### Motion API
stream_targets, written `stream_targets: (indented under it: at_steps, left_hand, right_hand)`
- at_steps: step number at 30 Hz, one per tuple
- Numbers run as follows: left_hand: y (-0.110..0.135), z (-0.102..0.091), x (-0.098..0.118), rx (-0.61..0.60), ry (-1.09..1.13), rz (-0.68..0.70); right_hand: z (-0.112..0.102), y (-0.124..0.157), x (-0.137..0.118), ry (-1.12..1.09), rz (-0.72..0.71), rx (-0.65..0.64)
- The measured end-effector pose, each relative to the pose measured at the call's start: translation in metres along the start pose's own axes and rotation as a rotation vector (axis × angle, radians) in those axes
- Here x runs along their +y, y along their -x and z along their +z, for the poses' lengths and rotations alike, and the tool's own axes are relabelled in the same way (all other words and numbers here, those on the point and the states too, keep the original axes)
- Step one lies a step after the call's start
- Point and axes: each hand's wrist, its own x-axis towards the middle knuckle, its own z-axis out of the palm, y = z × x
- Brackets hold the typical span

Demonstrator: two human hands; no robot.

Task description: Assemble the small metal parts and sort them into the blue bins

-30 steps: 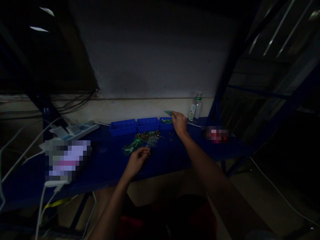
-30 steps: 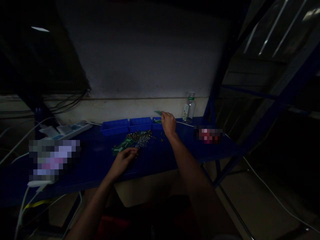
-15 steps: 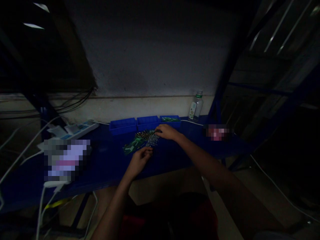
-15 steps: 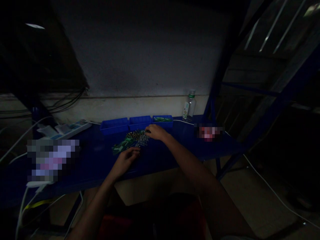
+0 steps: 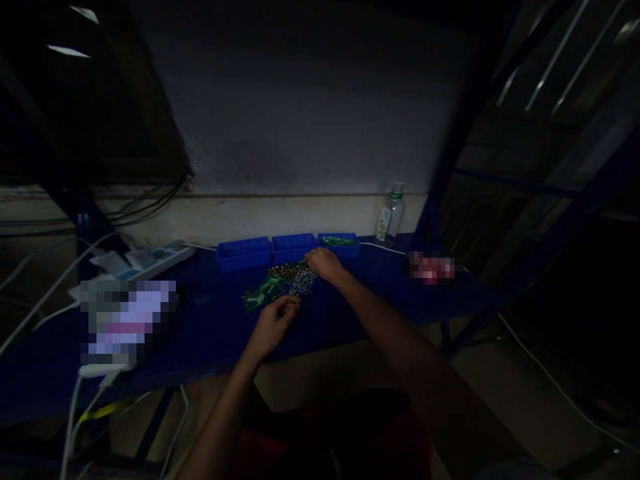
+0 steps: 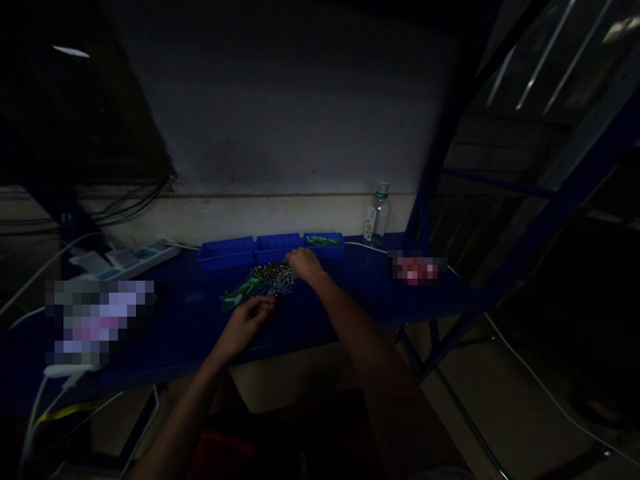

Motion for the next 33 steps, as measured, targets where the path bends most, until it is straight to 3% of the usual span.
stream_targets:
  at_steps: [2,5,9,12,16,21,25,33]
  left_hand:
    - [0.000,0.000,-0.001,0.005,0.001,-0.001]
    - [-0.002,0.001,-0.005,0.052,0.024,-0.004]
    - [-0.005,0.002,-0.008,0.120,0.054,-0.042]
    - [-0.005,0.001,-0.008,0.077,0.046,-0.033]
    - [-0.004,0.001,-0.007,0.072,0.014,0.005]
    - [-0.004,0.002,-0.007,0.078,0.090,-0.004]
    - [-0.003,0.002,-0.005,0.022,0.036,0.004]
    - [-0.002,0.001,-0.002,0.020,0.076,0.026]
  right_hand:
    - [-0.004,0.007,-0.003,-0.124,0.075,0.111]
    - [-0.008,0.028,-0.014,-0.509,0.181,0.256]
    - [-0.003,0.074,-0.037,-0.928,0.167,0.247]
    - [0.005,0.105,-0.051,-1.118,0.181,0.191]
    - [0.011,0.120,-0.057,-1.172,0.214,0.182]
    - [0.013,0.118,-0.057,-1.130,0.238,0.175]
    - [0.013,0.117,-0.056,-1.196,0.269,0.166]
    - [0.009,0.118,-0.056,-1.259,0.262,0.128]
